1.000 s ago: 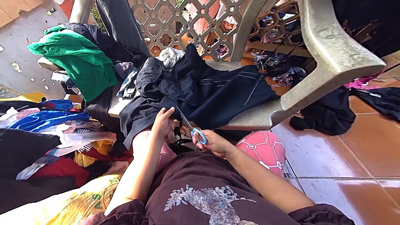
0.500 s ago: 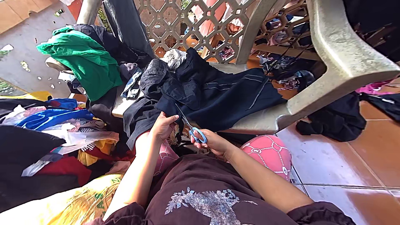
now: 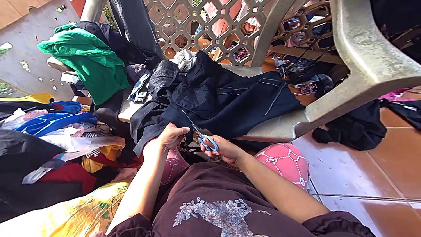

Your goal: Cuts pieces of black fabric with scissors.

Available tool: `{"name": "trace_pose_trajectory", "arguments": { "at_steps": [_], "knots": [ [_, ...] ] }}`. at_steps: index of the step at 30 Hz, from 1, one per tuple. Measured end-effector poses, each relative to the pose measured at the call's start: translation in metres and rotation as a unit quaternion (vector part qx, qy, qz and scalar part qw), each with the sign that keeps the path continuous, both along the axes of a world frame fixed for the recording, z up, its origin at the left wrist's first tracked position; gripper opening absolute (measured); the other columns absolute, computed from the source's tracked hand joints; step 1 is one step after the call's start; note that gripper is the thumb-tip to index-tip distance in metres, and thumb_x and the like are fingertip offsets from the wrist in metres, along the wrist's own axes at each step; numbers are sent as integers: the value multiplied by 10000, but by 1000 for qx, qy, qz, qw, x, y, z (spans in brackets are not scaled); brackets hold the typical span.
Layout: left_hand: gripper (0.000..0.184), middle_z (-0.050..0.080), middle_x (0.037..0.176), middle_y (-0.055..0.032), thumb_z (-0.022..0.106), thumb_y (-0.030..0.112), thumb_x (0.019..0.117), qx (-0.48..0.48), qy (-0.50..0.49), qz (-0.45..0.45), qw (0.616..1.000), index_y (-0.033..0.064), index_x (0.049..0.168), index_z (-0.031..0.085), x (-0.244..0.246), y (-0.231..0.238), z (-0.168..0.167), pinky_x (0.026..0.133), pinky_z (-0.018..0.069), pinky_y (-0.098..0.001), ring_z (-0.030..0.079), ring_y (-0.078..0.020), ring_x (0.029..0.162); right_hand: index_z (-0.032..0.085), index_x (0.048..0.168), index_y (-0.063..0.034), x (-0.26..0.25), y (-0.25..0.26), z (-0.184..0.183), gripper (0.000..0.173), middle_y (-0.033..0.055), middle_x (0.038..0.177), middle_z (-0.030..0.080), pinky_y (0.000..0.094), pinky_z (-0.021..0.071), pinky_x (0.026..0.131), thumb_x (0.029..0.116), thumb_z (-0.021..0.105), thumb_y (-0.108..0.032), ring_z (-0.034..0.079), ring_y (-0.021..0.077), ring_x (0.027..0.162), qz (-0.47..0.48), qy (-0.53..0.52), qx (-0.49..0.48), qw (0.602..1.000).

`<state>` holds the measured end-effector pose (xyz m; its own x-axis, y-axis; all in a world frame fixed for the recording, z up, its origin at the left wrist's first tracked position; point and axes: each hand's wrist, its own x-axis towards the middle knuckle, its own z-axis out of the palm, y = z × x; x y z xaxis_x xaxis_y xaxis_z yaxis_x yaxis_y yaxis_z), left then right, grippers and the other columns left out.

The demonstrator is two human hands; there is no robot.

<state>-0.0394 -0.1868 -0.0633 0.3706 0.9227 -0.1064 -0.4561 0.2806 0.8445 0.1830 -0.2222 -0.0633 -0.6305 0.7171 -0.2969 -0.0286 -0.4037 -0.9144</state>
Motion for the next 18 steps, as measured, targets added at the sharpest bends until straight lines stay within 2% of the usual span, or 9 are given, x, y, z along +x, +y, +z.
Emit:
{"name": "trace_pose_trajectory", "arguments": {
  "at_steps": [6, 10, 12, 13, 15, 16, 18],
  "knots": [
    [317, 737, 962, -46, 624, -116, 830, 3, 16, -2, 1000, 50, 1095, 576, -6, -1, 5, 873, 593, -330, 719, -137, 905, 592, 863, -134, -6, 5, 4, 312, -115, 632, 537, 106, 360, 484, 1075, 415, -278, 444, -55, 499, 8, -11, 21, 1000],
    [345, 735, 977, -42, 644, -105, 821, 5, 29, -6, 1000, 54, 1116, 561, -10, -2, 5, 881, 591, -329, 718, -136, 918, 605, 834, -128, -9, 4, 5, 292, -109, 633, 550, 113, 362, 478, 1073, 455, -203, 447, -47, 497, -9, -27, 21, 999],
    [315, 733, 982, -42, 644, -62, 864, 2, 37, 15, 999, 50, 1143, 551, -10, -4, 8, 881, 589, -330, 715, -134, 920, 603, 834, -129, -8, 3, 5, 288, -110, 644, 556, 113, 360, 479, 1073, 451, -183, 448, -47, 503, -7, -32, 18, 999],
    [296, 725, 1003, -36, 636, 7, 908, 6, 43, 33, 999, 51, 1184, 537, -11, -3, 8, 897, 581, -333, 706, -130, 940, 602, 833, -131, -8, 3, 5, 289, -111, 649, 560, 112, 364, 482, 1073, 447, -177, 451, -49, 506, -7, -34, 17, 999],
    [272, 700, 1057, -42, 555, 122, 1005, 13, 47, 84, 995, 39, 1260, 515, -10, 0, 7, 935, 557, -348, 682, -130, 984, 608, 829, -131, -8, 2, 5, 287, -111, 649, 567, 113, 368, 485, 1067, 452, -169, 456, -49, 506, -7, -35, 11, 999],
    [226, 691, 1061, -57, 500, 89, 1042, 7, 47, 115, 992, 29, 1260, 514, -9, 1, 7, 935, 553, -361, 677, -143, 982, 603, 836, -131, -8, 2, 4, 279, -109, 659, 571, 110, 374, 489, 1069, 453, -168, 461, -50, 511, -4, -34, 10, 999],
    [188, 700, 1011, -69, 499, -30, 1025, -14, 51, 158, 986, 26, 1199, 546, -7, 5, 8, 890, 572, -366, 691, -158, 925, 603, 842, -128, -7, 2, 3, 270, -105, 671, 581, 109, 383, 498, 1066, 458, -168, 470, -50, 519, -1, -26, 9, 1000]
  ]
}}
